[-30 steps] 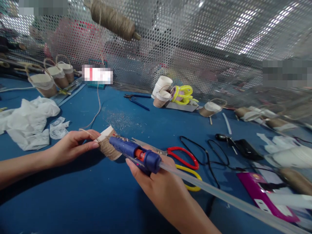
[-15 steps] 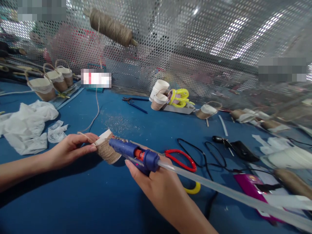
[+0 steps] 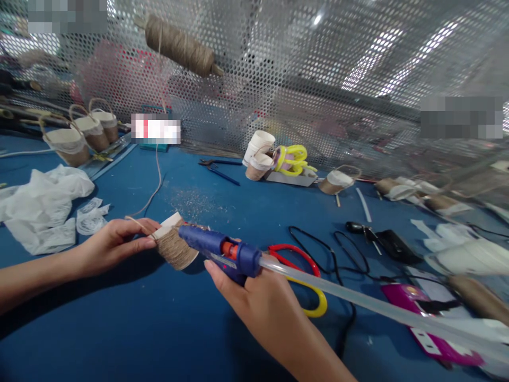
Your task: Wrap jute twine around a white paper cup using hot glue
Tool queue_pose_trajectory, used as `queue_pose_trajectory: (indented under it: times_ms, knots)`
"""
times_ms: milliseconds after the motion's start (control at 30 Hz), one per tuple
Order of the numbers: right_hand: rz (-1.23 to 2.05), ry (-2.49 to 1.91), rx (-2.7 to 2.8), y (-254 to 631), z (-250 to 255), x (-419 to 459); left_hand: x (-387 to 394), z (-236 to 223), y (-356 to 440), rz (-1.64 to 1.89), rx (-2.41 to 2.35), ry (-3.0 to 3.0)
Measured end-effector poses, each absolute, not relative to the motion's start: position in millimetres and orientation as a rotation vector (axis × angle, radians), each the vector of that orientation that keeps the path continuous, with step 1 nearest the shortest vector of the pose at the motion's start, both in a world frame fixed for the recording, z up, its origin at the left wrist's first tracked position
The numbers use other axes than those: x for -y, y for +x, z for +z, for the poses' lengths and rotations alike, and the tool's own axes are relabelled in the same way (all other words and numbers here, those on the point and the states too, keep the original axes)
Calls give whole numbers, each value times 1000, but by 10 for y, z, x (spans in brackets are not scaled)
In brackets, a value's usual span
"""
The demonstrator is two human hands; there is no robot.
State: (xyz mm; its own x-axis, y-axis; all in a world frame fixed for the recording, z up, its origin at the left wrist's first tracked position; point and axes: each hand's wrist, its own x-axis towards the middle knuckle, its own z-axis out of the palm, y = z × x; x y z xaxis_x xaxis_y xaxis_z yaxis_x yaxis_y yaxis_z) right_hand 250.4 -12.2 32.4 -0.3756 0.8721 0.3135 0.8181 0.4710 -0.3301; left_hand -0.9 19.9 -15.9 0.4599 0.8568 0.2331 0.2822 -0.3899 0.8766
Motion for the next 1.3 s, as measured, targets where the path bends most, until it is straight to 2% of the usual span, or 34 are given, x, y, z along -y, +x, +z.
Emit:
queue_pose_trajectory:
  times_ms: [300, 1067, 1300]
  knots:
    - [16, -1268, 2419, 2630, 224, 35, -202, -180, -30, 894, -902, 1902]
    - [189, -1390, 2245, 2515, 301, 149, -200, -168, -12, 899, -912, 1868]
    - [127, -1457, 2201, 2569, 180, 189, -198, -179, -2, 910, -934, 1850]
